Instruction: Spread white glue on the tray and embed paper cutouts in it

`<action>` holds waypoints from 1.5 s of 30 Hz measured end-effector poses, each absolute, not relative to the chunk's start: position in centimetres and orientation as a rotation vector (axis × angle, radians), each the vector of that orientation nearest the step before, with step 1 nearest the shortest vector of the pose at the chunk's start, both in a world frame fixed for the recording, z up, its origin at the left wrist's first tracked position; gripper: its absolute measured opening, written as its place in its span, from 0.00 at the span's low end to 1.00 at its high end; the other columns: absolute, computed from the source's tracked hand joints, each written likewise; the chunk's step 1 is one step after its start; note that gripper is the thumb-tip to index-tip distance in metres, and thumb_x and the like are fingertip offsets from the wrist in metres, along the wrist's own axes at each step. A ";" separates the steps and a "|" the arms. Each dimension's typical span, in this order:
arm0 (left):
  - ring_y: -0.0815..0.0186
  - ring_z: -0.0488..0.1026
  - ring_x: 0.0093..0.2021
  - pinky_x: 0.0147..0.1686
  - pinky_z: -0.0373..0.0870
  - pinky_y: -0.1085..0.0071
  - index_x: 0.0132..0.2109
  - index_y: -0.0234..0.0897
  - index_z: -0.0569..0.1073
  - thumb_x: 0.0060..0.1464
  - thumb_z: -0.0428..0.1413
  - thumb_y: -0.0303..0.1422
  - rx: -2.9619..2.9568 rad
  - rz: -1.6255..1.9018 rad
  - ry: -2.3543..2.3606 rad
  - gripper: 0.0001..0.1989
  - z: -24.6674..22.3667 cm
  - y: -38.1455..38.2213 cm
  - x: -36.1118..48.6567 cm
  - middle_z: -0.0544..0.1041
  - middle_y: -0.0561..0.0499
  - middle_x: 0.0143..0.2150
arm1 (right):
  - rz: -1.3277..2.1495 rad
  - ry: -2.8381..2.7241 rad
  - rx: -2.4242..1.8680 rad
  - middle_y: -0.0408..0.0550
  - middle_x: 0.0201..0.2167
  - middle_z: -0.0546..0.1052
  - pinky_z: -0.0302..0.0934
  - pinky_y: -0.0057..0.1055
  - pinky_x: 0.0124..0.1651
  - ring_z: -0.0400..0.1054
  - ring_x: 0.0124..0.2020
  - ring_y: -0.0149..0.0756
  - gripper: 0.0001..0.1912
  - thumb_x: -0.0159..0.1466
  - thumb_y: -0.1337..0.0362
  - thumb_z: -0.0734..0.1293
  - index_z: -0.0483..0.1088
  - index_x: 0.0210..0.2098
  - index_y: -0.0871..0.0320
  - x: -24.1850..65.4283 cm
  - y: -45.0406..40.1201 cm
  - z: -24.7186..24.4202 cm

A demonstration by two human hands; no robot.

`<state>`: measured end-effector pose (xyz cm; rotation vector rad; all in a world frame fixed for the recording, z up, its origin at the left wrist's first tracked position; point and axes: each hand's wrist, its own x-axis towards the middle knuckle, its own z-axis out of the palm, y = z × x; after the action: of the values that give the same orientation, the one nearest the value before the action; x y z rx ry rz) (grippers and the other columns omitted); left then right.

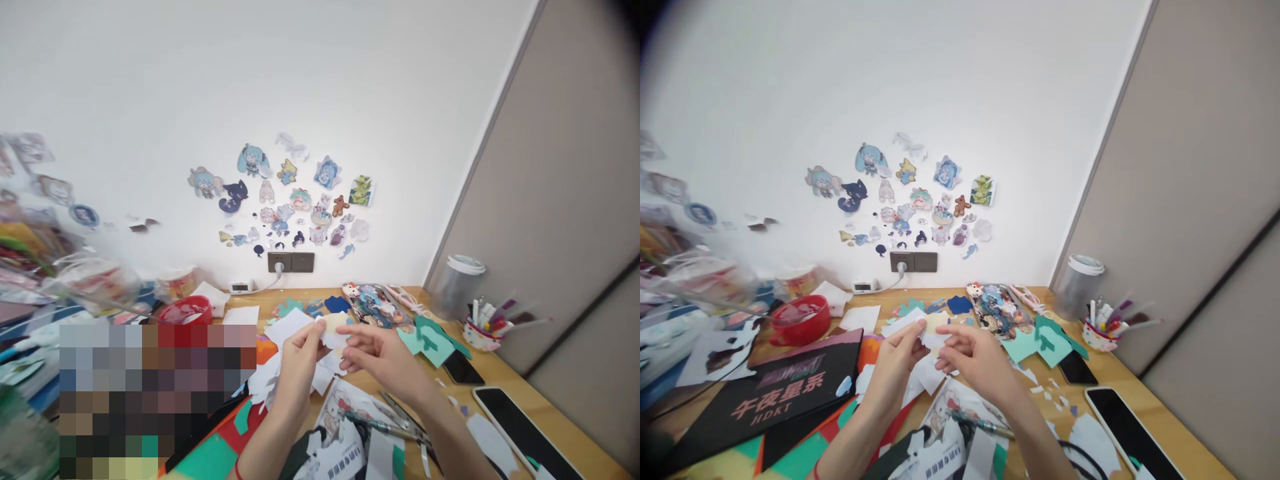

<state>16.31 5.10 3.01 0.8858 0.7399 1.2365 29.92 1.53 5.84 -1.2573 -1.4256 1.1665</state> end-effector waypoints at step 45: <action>0.69 0.65 0.26 0.27 0.65 0.74 0.28 0.33 0.72 0.46 0.59 0.42 0.896 1.372 0.865 0.14 2.3 6.2 15.7 0.65 0.55 0.22 | 1.185 -1.258 -1.170 0.39 0.22 0.72 0.68 0.33 0.28 0.72 0.23 0.37 0.17 0.51 0.55 0.69 0.58 0.30 0.56 27.8 5.5 4.7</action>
<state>15.72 6.21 2.34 0.8960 0.8649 1.3717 27.75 5.45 4.66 -1.1703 -1.2581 1.1855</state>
